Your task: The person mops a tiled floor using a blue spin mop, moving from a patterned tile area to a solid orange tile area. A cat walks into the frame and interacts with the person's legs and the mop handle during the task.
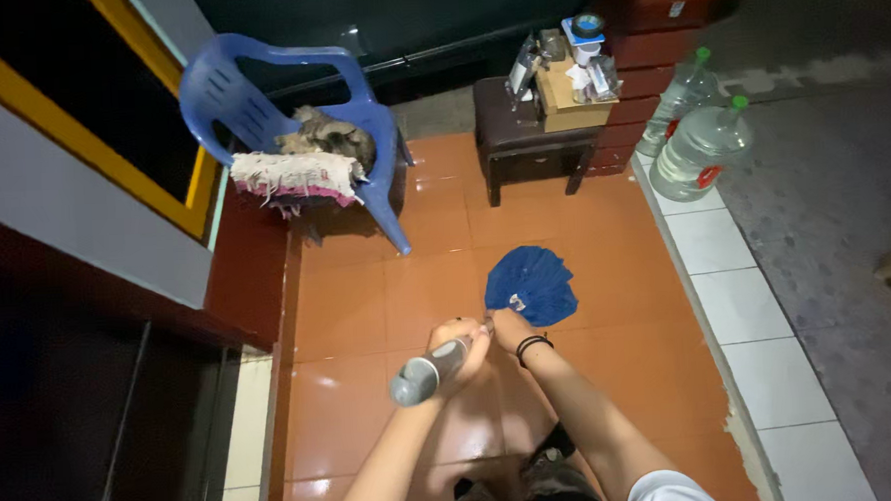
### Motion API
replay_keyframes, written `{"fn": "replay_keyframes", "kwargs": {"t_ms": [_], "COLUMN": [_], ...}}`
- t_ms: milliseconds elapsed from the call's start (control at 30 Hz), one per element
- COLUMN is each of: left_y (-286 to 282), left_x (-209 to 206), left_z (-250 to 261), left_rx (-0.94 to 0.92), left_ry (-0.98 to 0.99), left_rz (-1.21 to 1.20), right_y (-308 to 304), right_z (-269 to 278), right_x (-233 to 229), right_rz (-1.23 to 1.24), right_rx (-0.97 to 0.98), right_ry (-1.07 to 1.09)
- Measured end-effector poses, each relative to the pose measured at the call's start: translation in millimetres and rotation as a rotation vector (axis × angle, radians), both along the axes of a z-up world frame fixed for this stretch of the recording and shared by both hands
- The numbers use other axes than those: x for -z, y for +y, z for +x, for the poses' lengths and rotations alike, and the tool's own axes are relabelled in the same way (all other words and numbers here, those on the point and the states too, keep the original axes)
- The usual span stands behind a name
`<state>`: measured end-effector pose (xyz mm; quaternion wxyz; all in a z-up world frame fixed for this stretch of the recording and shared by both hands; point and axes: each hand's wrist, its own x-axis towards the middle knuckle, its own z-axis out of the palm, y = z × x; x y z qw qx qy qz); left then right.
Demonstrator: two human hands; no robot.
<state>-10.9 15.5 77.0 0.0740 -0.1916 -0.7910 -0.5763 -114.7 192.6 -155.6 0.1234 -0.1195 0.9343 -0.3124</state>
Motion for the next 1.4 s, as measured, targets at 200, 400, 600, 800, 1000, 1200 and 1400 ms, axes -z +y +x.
{"fn": "replay_keyframes", "kwargs": {"t_ms": [200, 400, 600, 800, 1000, 1200, 1400], "left_y": [-46, -70, -77, -66, -38, -5, 37], "left_x": [-17, -34, -36, -29, -29, -22, -18], "left_z": [6, 11, 19, 26, 30, 24, 18], "left_rx": [-0.056, -0.082, -0.194, -0.154, -0.146, -0.132, -0.034], "left_ry": [-0.122, -0.187, -0.017, -0.008, -0.063, -0.069, -0.056], "left_rz": [-0.042, -0.022, -0.123, -0.079, 0.032, -0.031, 0.152], "right_y": [-65, -103, -105, -91, -59, -15, 34], "right_z": [6, 24, 38, 43, 44, 41, 37], "right_x": [-6, -40, -53, -52, -55, -42, -45], "right_rz": [0.043, 0.055, -0.126, -0.02, -0.019, 0.034, 0.077], "right_rx": [-0.066, -0.084, -0.123, -0.062, -0.085, -0.105, -0.073], "right_ry": [0.037, -0.056, 0.147, -0.009, 0.006, 0.044, -0.048]}}
